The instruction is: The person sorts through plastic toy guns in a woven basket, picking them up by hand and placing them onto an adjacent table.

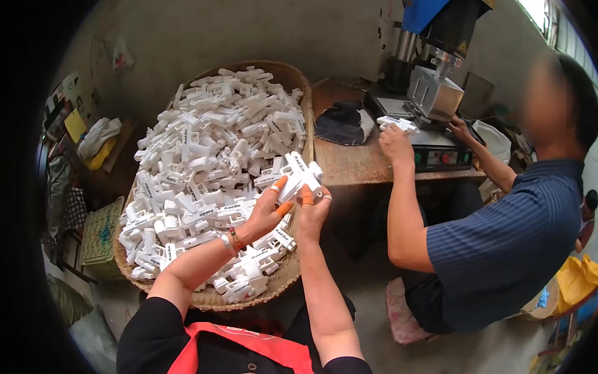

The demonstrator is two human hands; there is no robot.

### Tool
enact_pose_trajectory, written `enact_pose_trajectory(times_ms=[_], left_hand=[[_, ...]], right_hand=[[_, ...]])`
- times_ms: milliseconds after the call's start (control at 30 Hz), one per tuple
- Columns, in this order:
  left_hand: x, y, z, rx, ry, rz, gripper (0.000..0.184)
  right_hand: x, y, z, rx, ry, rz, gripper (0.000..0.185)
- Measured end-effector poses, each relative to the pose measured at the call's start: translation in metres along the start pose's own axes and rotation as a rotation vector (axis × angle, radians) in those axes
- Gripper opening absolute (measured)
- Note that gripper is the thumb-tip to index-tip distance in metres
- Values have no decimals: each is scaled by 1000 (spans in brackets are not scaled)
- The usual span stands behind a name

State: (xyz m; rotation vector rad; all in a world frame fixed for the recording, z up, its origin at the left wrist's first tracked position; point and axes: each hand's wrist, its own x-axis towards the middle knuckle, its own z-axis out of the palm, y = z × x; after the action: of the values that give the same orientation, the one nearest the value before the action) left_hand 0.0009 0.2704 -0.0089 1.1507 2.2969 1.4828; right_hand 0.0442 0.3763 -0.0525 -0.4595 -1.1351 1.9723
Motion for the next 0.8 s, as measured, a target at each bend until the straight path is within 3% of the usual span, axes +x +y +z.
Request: enact_pose_trajectory(times_ms=[100,167,200,233,267,300,400,467,533,567,600,633,667,700,767,800], left_hand=[[40,-60,27,260,156,263,57],[62,-63,47,284,108,231,53],[87,-94,64,371,95,440,52],[99,-106,85,398,122,320,52],[112,-98,95,257,199,413,51],[112,-69,89,270,103,279,57],[150,-68,105,35,345,358,73],[154,-69,78,81,332,344,66],[138,-85,10,449,249,420,51],[131,-109,-15,598,418,482,39],[125,-132,-58,678,312,435,26],[95,-101,-98,741,231,113,22],[88,-142,-121,927,357,71,27],[73,-180,-148,1121,534,307,33],[50,-175,-189,951,176,-216,39],[48,-191,-199,1070,191,-170,39]], right_hand=[[11,-12,-14,-37,155,-308,44],[19,-27,-20,-4,261,-457,45],[23,-29,-25,-3,284,-445,44],[25,-27,-33,-12,271,-396,42],[28,-21,-36,1,256,-388,41],[26,-21,-36,13,223,-335,42],[16,-27,-28,-2,171,-284,40],[12,-30,-28,10,110,-232,37],[10,-27,-26,16,89,-176,33],[9,-25,-25,12,74,-150,32],[8,-21,-24,26,44,-125,29],[4,-19,-20,17,24,-110,27],[0,-16,-15,10,8,-97,25],[-1,-11,-13,13,-9,-90,25],[-1,-5,-5,-22,-24,-37,24],[-2,-7,0,-17,-38,-22,24]])
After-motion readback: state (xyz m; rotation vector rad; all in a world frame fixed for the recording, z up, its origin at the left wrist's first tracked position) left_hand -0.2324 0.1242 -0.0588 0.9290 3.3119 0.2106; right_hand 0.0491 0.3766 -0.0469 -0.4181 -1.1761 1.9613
